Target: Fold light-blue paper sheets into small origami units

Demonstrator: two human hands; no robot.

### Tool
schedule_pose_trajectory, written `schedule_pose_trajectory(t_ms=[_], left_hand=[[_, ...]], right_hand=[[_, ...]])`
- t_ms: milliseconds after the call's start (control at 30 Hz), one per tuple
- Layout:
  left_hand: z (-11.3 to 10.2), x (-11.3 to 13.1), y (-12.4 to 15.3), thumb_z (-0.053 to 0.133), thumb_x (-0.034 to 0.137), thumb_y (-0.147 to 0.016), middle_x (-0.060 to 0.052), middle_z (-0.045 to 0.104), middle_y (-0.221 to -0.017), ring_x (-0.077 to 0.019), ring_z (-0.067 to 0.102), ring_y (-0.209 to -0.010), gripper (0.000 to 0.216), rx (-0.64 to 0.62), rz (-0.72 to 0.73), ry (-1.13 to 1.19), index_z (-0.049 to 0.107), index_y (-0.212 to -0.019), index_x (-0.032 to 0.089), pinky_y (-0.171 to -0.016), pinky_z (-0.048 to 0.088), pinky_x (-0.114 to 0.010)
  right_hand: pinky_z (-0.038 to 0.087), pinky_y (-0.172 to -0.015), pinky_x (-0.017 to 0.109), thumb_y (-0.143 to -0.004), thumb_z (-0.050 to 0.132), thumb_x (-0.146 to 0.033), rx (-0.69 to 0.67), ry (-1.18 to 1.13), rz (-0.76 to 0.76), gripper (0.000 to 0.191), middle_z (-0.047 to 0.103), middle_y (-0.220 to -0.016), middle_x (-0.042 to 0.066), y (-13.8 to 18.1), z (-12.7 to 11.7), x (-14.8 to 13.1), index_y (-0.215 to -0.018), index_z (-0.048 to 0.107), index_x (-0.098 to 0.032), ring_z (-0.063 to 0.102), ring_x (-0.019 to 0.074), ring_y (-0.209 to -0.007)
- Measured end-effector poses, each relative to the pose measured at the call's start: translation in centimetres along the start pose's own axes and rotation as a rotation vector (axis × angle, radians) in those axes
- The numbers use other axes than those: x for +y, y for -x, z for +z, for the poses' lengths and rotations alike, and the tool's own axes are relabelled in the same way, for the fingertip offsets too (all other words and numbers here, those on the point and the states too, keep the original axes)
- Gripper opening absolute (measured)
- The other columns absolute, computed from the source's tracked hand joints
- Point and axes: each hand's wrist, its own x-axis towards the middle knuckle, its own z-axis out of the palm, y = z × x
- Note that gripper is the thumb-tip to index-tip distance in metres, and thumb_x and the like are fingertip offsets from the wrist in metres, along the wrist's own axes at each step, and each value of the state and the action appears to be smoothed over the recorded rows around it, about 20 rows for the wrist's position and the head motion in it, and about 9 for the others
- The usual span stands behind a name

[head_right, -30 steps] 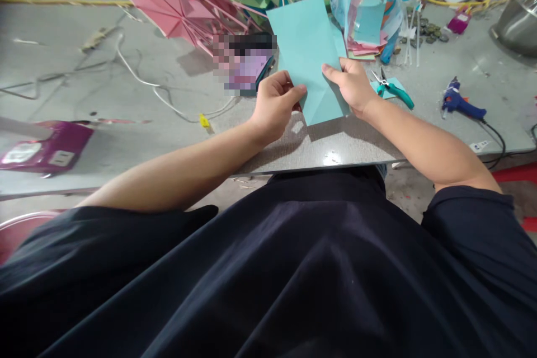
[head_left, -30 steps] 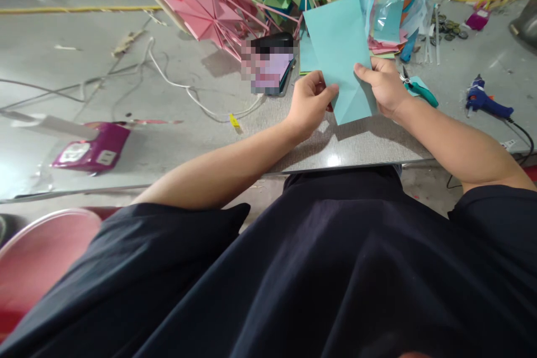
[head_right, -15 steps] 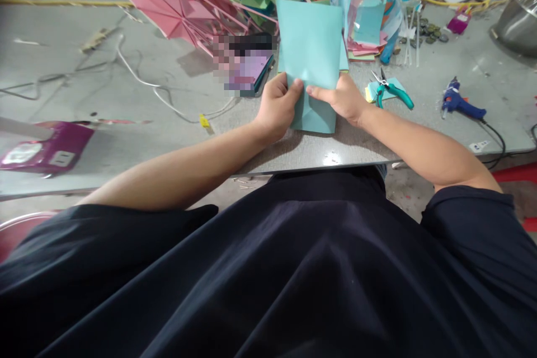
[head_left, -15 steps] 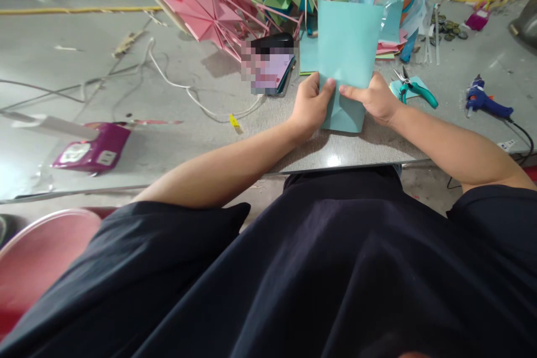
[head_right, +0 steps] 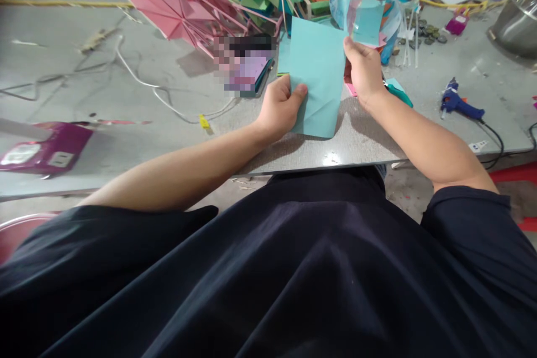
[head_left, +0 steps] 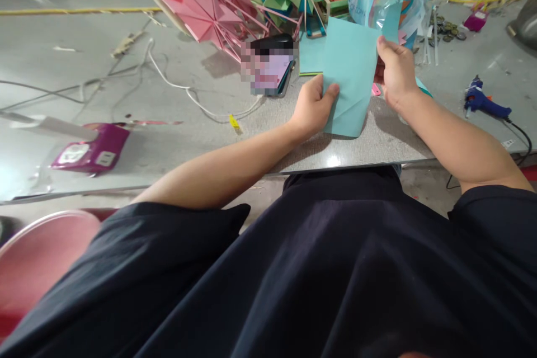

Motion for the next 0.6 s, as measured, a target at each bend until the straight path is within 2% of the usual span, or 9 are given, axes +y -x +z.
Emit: schedule_pose_trajectory(t_ms=[100,167,233,300,367,433,533,600], left_hand=[[-0.1,0.0,0.1,0.088,0.024,-0.118,0.001,0.051,-0.084,-0.0249,0.068,-0.092,0.051,-0.006,0.001,-0.015,0.051,-0.084,0.028,-0.102,0.071,-0.042],[-0.1,-0.1,0.2,0.089,0.028,-0.12,0.0,0.052,-0.084,-0.0258,0.07,-0.093,0.051,-0.01,0.012,-0.006,0.051,-0.085,0.028,-0.099,0.071,-0.041],[0.0,-0.2,0.4,0.089,0.033,-0.121,0.0,0.054,-0.085,-0.0262,0.072,-0.094,0.048,-0.019,0.021,0.015,0.054,-0.088,0.028,-0.095,0.071,-0.039],[0.2,-0.2,0.6,0.088,0.035,-0.122,0.0,0.055,-0.085,-0.0259,0.072,-0.093,0.044,-0.031,0.024,0.032,0.057,-0.09,0.028,-0.091,0.071,-0.038],[0.2,-0.3,0.6,0.087,0.035,-0.121,0.0,0.056,-0.086,-0.0257,0.072,-0.092,0.042,-0.037,0.028,0.034,0.059,-0.091,0.028,-0.089,0.07,-0.038],[0.2,-0.3,0.5,0.087,0.034,-0.121,0.0,0.057,-0.086,-0.0259,0.073,-0.091,0.042,-0.04,0.035,0.032,0.059,-0.09,0.028,-0.089,0.069,-0.039],[0.1,-0.5,0.3,0.088,0.035,-0.121,-0.001,0.06,-0.087,-0.0266,0.074,-0.093,0.039,-0.047,0.047,0.033,0.063,-0.092,0.027,-0.091,0.07,-0.04],[0.1,-0.7,0.1,0.088,0.036,-0.121,-0.001,0.06,-0.087,-0.027,0.074,-0.094,0.037,-0.054,0.052,0.035,0.065,-0.093,0.027,-0.091,0.069,-0.04]], right_hand=[[0.068,-0.075,0.042,-0.094,0.109,-0.082,0.032,-0.064,0.011,0.066,0.075,-0.085,0.002,0.4,-0.1,-0.6,-0.086,0.065,-0.033,0.083,0.0297,-0.092],[0.073,-0.079,0.046,-0.088,0.114,-0.073,-0.046,-0.121,0.033,0.064,0.076,-0.085,0.002,1.7,0.5,-1.3,-0.086,0.064,-0.034,0.085,0.033,-0.096],[0.077,-0.086,0.049,-0.081,0.117,-0.067,-0.166,-0.191,0.047,0.061,0.082,-0.09,0.003,3.5,1.5,-1.9,-0.087,0.066,-0.033,0.088,0.0355,-0.102],[0.079,-0.098,0.049,-0.074,0.121,-0.062,-0.245,-0.228,0.052,0.061,0.087,-0.097,0.003,4.9,2.3,-2.2,-0.086,0.069,-0.033,0.088,0.0334,-0.105],[0.079,-0.11,0.048,-0.073,0.122,-0.058,-0.267,-0.235,0.043,0.057,0.089,-0.099,0.001,5.6,2.8,-2.1,-0.09,0.074,-0.034,0.087,0.0305,-0.107],[0.079,-0.113,0.05,-0.078,0.121,-0.055,-0.248,-0.231,0.026,0.05,0.089,-0.097,0.0,5.3,2.7,-1.8,-0.092,0.077,-0.035,0.088,0.0306,-0.108],[0.081,-0.101,0.052,-0.083,0.115,-0.053,-0.165,-0.225,-0.001,0.043,0.086,-0.093,0.002,3.6,1.9,-1.4,-0.087,0.077,-0.034,0.088,0.0338,-0.103],[0.079,-0.087,0.049,-0.088,0.112,-0.053,-0.102,-0.203,-0.022,0.041,0.082,-0.088,0.001,2.3,1.2,-1.3,-0.087,0.077,-0.034,0.084,0.0319,-0.095]])
